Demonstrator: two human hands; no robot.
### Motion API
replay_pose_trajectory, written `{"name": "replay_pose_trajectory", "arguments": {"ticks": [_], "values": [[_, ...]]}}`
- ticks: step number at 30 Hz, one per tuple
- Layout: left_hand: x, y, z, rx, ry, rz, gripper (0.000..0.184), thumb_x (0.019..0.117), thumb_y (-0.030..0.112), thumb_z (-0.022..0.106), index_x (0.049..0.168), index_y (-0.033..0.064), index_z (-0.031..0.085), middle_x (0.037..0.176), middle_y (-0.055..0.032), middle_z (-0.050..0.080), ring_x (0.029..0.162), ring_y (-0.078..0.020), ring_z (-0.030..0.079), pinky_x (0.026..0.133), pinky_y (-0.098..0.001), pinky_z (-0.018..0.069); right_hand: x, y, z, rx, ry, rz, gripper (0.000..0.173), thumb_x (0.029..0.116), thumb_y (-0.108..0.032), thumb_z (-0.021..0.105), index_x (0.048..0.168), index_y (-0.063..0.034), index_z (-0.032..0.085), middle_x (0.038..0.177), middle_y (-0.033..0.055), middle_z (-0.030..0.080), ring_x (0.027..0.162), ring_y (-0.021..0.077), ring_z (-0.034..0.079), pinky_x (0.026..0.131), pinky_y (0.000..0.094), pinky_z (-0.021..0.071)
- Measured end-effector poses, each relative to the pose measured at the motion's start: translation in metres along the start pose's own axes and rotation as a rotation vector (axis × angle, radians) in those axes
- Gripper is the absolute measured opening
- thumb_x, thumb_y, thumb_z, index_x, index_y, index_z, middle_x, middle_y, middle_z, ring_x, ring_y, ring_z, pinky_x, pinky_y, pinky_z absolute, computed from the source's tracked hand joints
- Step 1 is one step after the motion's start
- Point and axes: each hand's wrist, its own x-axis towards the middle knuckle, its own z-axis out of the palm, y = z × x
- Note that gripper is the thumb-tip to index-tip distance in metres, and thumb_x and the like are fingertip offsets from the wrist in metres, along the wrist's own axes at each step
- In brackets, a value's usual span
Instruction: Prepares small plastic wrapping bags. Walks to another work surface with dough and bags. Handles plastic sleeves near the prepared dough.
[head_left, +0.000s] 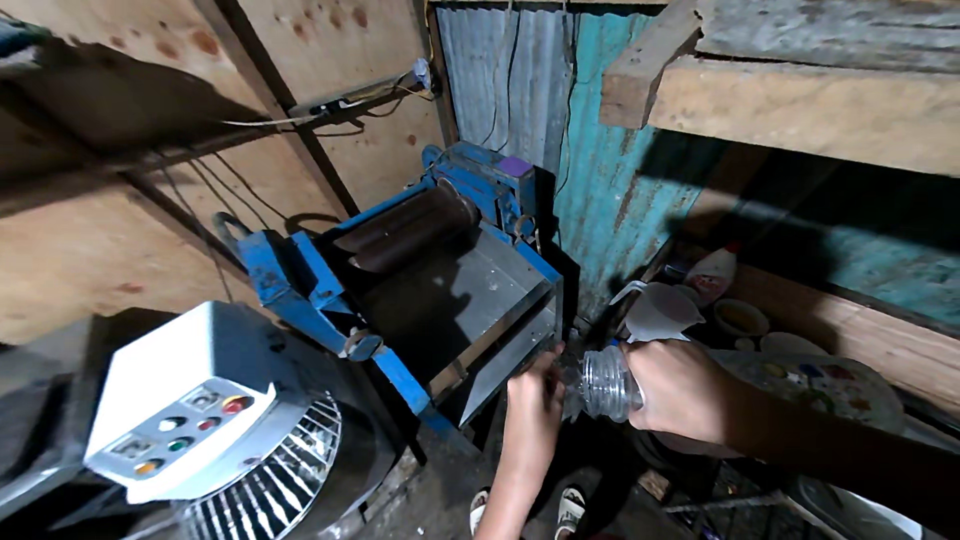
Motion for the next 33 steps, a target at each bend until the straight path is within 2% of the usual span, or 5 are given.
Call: {"name": "replay_pose_trajectory", "arguments": {"ticks": [6,25,33], "values": [[-0.0005,-0.0004,0.0005,-0.008,0.013,0.02,0.043,0.0906,-0.005,0.06,0.132,0.0021,0.066,0.095,-0.0105,0.075,0.074,-0.0128,0.07,0.069,-0.0256,0.0572,0.0002,0.0009,0.0005,-0.001,0.008,-0.004,0.063,0.0816,-0.038,0.08,0.121,0.0059,0.059,0.109,0.0243,0.067,0.104,0.0424,0.066,0.085,0.0583,0.0513],[0.0005,0.0012,0.0027,-0.022,0.007,0.007,0.042,0.091,-0.004,0.06,0.133,0.0026,0.066,0.091,-0.0084,0.075,0.072,-0.0115,0.069,0.068,-0.0253,0.0568,-0.0001,0.0008,-0.0012,-0.016,0.003,-0.015,0.064,0.0822,-0.037,0.08,0.123,0.0066,0.059,0.11,0.0249,0.067,0.105,0.0429,0.066,0.085,0.0583,0.0513],[0.0018,0.0028,0.0022,-0.013,0.012,0.011,0.043,0.0907,-0.004,0.061,0.133,0.0024,0.066,0.094,-0.0093,0.076,0.074,-0.0121,0.071,0.069,-0.0256,0.0577,0.0002,0.0,-0.0047,-0.039,-0.002,-0.019,0.063,0.0825,-0.037,0.08,0.122,0.0075,0.058,0.109,0.0249,0.067,0.104,0.0428,0.066,0.084,0.057,0.0517]]}}
